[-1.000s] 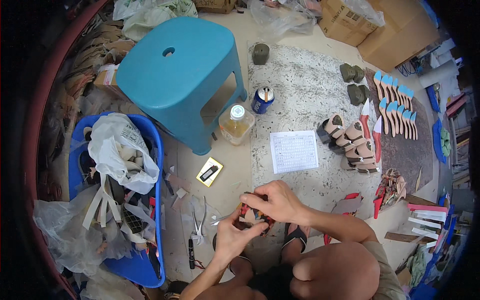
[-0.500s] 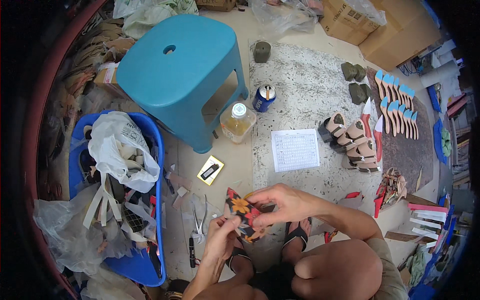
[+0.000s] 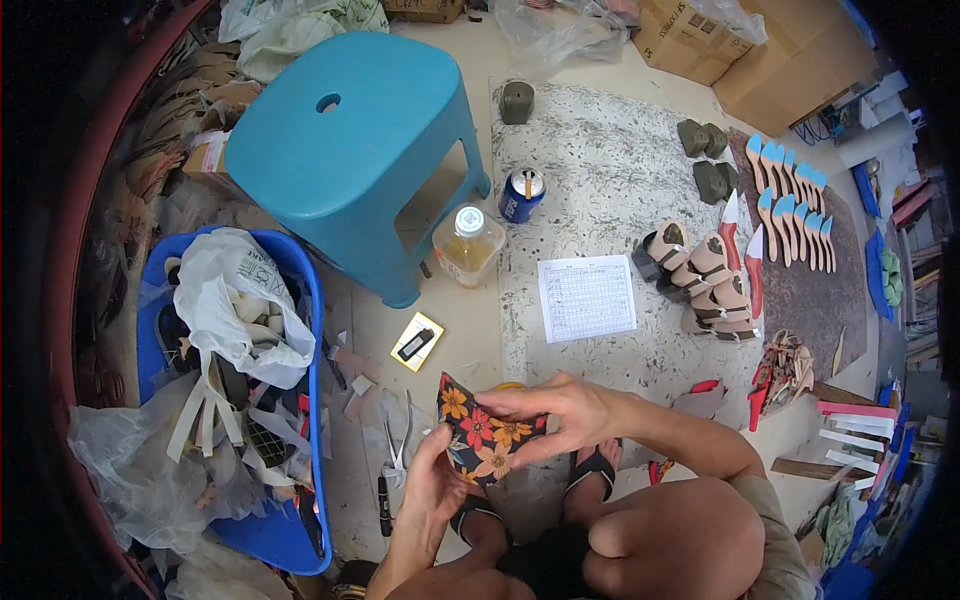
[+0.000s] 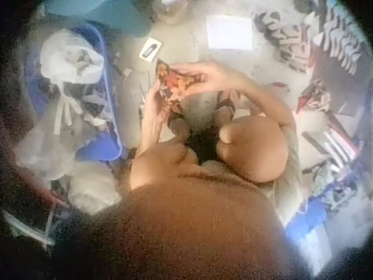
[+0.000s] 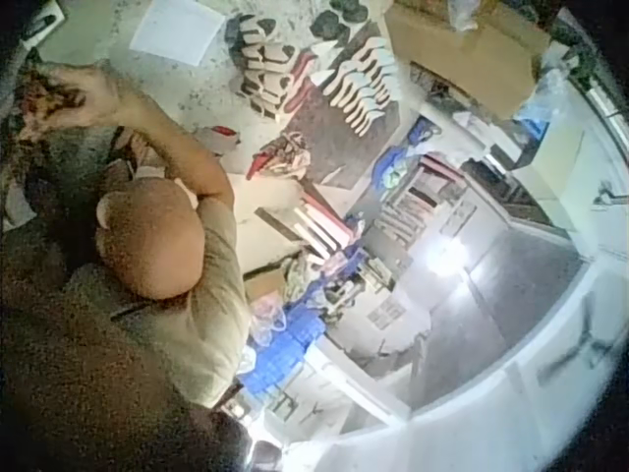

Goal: The person sits on the floor in a workshop and assembles sandals by hand. They pick up a green sole, apply a floral-patterned fabric upper, and press the components together. The person uses yellow-handled scissors to trim excess fabric from the sole edge and then places the finished sandal aside.

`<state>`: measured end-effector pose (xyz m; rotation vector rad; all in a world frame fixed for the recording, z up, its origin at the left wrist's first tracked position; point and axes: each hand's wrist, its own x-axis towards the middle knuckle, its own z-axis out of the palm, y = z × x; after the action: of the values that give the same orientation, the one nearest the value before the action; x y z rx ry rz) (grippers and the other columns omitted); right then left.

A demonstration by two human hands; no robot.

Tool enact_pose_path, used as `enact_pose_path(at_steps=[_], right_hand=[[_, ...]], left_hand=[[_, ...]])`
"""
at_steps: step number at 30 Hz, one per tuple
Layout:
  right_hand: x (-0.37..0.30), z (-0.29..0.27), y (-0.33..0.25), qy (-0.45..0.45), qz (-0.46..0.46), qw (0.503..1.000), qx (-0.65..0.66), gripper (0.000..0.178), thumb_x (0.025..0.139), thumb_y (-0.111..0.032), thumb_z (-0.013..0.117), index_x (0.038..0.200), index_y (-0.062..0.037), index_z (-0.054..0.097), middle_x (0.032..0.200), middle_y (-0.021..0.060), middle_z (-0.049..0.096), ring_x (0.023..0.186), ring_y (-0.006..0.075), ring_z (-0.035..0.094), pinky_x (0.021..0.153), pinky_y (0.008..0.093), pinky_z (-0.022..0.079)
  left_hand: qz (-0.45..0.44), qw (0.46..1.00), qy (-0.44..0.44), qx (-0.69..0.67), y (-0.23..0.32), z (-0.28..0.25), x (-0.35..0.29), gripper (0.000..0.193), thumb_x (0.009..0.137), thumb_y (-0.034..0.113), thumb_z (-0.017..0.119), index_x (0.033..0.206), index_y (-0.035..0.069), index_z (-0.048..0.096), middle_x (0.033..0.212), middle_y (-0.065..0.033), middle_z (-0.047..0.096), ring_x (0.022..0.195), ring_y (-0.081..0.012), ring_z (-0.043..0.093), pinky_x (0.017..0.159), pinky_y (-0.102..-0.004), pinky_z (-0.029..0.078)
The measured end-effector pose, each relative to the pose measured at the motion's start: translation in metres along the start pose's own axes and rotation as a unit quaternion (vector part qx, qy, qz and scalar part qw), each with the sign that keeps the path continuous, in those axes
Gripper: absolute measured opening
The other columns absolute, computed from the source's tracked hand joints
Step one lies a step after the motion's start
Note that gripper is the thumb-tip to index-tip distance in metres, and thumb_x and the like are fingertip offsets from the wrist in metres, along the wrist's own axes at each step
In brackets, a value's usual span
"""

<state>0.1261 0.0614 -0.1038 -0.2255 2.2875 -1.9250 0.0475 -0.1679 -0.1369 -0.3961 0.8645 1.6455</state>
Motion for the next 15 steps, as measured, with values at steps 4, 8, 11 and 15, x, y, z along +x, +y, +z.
enact_pose_path(at_steps=[4,8,11,15], right_hand=[[-0.001,0.000,0.006,0.013,0.034,0.999,0.033,0.085,0.076,-0.023,0.084,0.147,-0.0052,0.040,0.116,0.0197,0.068,0.100,0.0256,0.070,0.086,0.0331,0.056],[-0.002,-0.003,0.003,0.084,0.034,0.985,0.148,0.090,0.072,-0.024,0.087,0.147,-0.0068,0.040,0.132,0.0210,0.058,0.114,0.0296,0.063,0.093,0.0372,0.052],[0.002,-0.016,-0.012,0.111,-0.060,0.992,-0.006,0.089,0.070,-0.028,0.086,0.146,-0.0096,0.042,0.142,0.0170,0.050,0.131,0.0315,0.049,0.106,0.0467,0.042],[0.011,-0.006,-0.037,0.030,-0.109,0.931,-0.347,0.065,0.080,-0.038,0.075,0.135,-0.0130,0.053,0.141,0.0063,0.052,0.142,0.0299,0.035,0.115,0.0607,0.023]], left_hand=[[-0.025,0.993,-0.013,-0.112,-0.002,0.003,0.003,0.070,0.093,0.053,0.052,0.139,0.002,0.043,0.128,-0.0219,0.059,0.106,-0.0376,0.066,0.083,-0.0502,0.059],[-0.025,0.995,-0.023,-0.098,0.005,0.007,0.004,0.074,0.092,0.058,0.049,0.140,0.002,0.043,0.130,-0.0219,0.058,0.106,-0.0408,0.065,0.084,-0.0477,0.060],[-0.033,0.992,-0.036,-0.113,0.006,-0.005,0.011,0.074,0.092,0.060,0.048,0.139,0.002,0.045,0.129,-0.0214,0.059,0.106,-0.0423,0.064,0.087,-0.0491,0.059],[-0.063,0.990,-0.028,-0.124,0.007,-0.004,0.012,0.067,0.093,0.059,0.047,0.136,0.008,0.050,0.126,-0.0164,0.062,0.107,-0.0373,0.065,0.090,-0.0524,0.056]])
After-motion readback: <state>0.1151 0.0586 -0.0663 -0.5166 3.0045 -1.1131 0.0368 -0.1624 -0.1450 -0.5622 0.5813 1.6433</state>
